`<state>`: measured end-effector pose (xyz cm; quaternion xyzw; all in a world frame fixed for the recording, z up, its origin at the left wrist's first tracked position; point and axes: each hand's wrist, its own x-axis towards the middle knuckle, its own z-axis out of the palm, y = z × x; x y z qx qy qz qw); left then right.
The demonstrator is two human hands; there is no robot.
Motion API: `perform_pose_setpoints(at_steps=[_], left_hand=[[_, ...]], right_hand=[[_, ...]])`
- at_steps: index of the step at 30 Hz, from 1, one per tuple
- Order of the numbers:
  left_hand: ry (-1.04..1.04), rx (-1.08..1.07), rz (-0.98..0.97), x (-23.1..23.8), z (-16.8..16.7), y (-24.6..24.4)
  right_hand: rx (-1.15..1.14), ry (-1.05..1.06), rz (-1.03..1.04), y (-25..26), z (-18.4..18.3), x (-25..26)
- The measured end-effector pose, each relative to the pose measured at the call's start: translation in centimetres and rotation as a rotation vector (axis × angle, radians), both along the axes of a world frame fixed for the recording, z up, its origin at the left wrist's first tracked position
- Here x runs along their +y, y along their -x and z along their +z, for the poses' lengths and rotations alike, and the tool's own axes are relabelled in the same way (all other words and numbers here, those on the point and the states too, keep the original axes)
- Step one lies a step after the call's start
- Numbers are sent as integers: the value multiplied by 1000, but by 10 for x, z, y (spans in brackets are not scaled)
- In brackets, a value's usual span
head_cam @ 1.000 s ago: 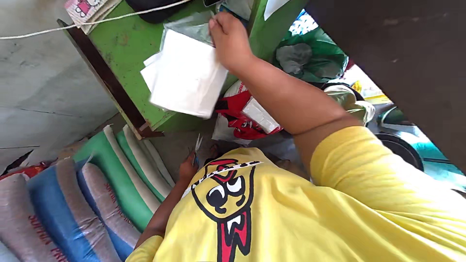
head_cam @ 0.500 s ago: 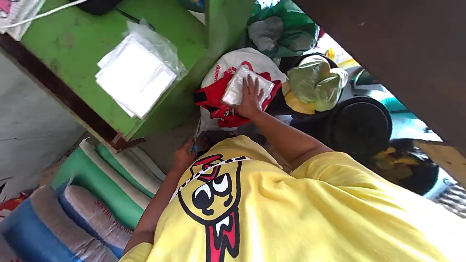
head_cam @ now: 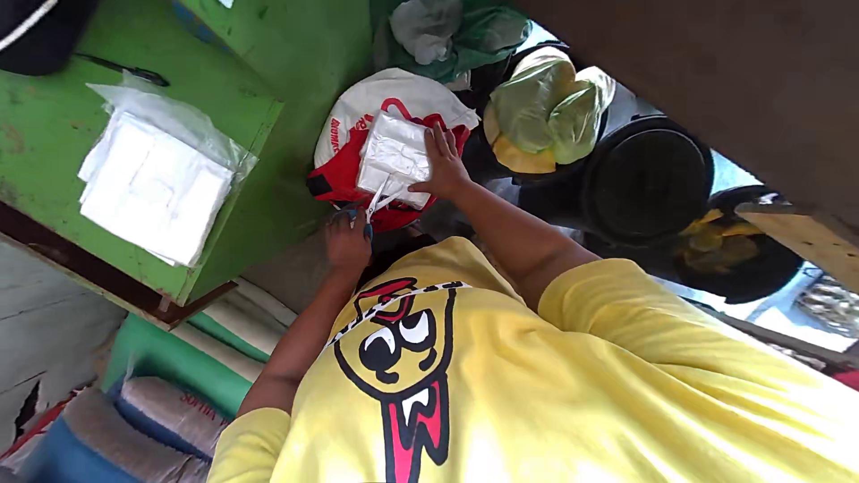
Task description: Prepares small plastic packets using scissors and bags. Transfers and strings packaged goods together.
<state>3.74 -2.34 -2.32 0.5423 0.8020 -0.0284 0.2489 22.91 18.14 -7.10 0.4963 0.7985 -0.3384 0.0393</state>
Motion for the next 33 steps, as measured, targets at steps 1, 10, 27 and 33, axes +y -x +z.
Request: perform_pose_setpoints(at_steps=[1,10,27,33], left_hand=[[-49,46,-6,2,-2,-1],[-184,173,13,22,-8,-11],[-372,220,43,23,-35,-30],[-346,237,41,1,-34,-28]], right_hand=[[43,-22,15,-6,-1,0],[168,-178,25,-22,-9,-31],[52,-158,331,-25,13,7],[176,-102,449,-24,11,30]])
